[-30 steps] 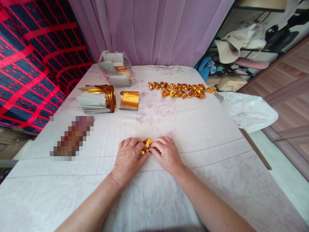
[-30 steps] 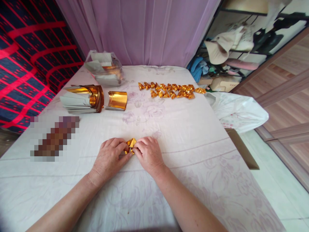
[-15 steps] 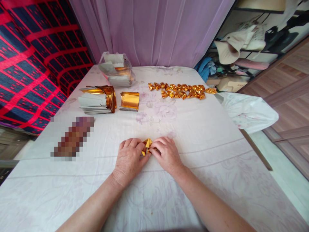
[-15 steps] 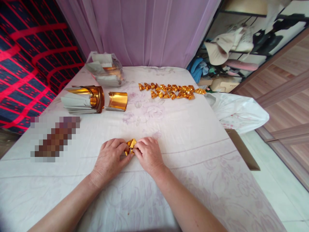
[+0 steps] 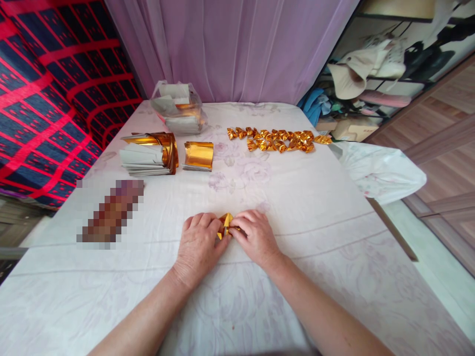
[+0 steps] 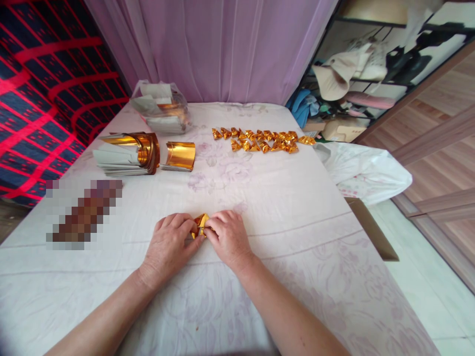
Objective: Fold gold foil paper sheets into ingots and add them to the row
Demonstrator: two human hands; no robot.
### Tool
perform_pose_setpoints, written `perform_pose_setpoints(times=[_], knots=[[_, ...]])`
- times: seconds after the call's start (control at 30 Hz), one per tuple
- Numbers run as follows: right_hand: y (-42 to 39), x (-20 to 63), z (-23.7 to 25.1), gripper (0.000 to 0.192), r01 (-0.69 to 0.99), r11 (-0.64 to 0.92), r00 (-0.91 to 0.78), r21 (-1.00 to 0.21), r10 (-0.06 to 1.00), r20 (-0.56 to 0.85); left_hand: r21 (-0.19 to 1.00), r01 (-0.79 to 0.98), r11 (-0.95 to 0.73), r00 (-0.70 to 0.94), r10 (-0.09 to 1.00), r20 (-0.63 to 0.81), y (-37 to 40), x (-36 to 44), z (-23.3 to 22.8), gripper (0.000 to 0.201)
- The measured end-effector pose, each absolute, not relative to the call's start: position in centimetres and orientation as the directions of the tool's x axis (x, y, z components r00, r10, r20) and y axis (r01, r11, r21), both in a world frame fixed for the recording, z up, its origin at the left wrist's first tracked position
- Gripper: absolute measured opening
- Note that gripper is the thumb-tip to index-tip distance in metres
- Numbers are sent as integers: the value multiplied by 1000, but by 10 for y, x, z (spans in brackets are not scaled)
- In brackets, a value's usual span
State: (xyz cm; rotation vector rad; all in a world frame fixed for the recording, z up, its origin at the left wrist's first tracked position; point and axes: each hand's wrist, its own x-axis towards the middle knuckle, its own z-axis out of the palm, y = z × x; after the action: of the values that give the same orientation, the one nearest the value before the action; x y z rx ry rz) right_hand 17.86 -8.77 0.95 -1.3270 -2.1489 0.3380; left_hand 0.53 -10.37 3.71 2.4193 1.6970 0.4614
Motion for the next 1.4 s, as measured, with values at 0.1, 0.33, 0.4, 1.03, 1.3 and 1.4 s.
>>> perform_pose_setpoints(times=[0.1,0.33,0.4,1.03,1.3,1.4], knots=[[-88,179,9,5,730,482,-345,-484,872,348,305,885,-351,316,935,159,-104,4,36,16],[-88,182,7,5,709,496,-354,-501,865,355,311,887,-342,309,939,152,-103,4,34,16],[-88,183,6,6,699,497,-354,-514,865,355,317,886,-337,305,941,147,-103,5,35,17],[-86,185,7,13,676,504,-357,-537,862,360,320,892,-319,293,947,130,-103,5,35,19],[-86,185,6,12,677,505,-361,-536,862,357,329,888,-322,293,947,135,-102,5,35,19],[-86,185,6,13,673,504,-359,-542,863,356,333,887,-320,291,947,136,-103,6,35,18]])
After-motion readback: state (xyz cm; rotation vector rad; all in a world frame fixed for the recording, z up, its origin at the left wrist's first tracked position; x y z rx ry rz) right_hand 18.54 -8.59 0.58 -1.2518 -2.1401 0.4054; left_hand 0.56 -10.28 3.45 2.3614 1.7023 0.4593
